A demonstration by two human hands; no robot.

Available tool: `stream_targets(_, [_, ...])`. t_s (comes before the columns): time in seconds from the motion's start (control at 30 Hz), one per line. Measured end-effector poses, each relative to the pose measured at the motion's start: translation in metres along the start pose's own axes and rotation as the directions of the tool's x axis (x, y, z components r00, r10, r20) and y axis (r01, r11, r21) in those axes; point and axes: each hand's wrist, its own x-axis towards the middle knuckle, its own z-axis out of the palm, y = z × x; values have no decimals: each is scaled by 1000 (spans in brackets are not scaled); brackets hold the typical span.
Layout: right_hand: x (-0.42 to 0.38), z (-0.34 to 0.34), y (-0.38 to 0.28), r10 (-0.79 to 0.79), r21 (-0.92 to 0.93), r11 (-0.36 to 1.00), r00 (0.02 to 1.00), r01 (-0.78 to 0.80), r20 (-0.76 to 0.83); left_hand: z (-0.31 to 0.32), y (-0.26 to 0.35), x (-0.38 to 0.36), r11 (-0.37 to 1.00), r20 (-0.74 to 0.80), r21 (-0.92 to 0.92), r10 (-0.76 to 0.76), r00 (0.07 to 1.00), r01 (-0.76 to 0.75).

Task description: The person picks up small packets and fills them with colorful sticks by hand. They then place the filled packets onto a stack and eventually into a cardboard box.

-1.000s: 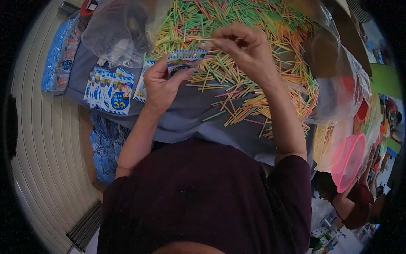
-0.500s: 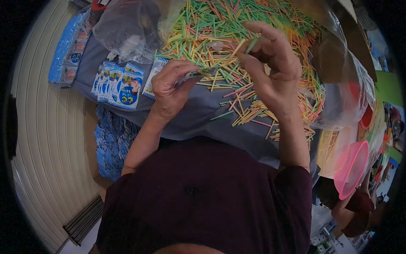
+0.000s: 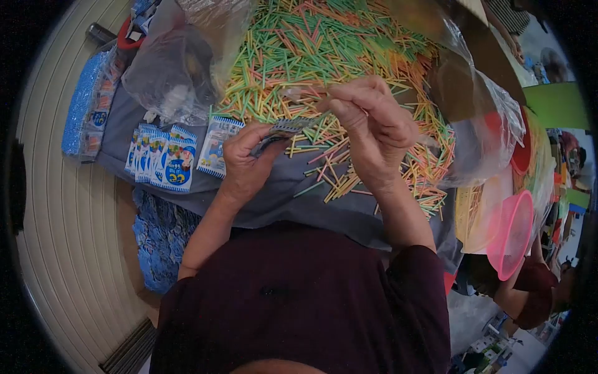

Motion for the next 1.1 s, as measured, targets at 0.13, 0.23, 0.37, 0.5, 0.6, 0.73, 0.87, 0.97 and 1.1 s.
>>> stream_targets(0.13, [0, 3, 3, -303, -331, 832, 865, 445, 400, -1, 20, 2, 999, 22, -8, 53, 998, -53])
stream_targets(0.23, [-7, 8, 3, -359, -339, 815, 869, 469, 340, -1, 22, -4, 1000, 32, -15, 23, 999, -22])
stream_targets(0.37, [-10, 5, -3, -205, -73, 974, 971, 215, 121, -7, 18, -13, 1000, 20, -2, -17, 1000, 18])
stream_targets(0.5, [-12, 19, 3, -331, -232, 884, 894, 405, 301, -11, 29, -13, 999, -9, 27, 29, 1000, -29])
stream_targets(0.6, [-25, 27, 12, -205, -268, 916, 924, 297, 324, -15, 27, -21, 998, -25, 49, 37, 999, -35])
stream_targets(0.73, [-18, 28, 8, -433, -300, 746, 776, 594, 459, -22, 26, -28, 996, -21, 59, 68, 997, -67])
stream_targets(0.87, [-22, 44, 6, -243, -190, 924, 892, 333, 381, -33, 34, -29, 999, -70, 11, 36, 997, -35])
stream_targets(0.97, [-14, 45, 10, -201, -129, 922, 734, 366, 648, -49, 37, -40, 1000, -121, 14, -7, 993, 9])
stream_targets(1.1, [-26, 61, -1, 18, -115, 988, 680, 98, 733, -100, 48, -59, 977, -178, 145, -130, 975, 157])
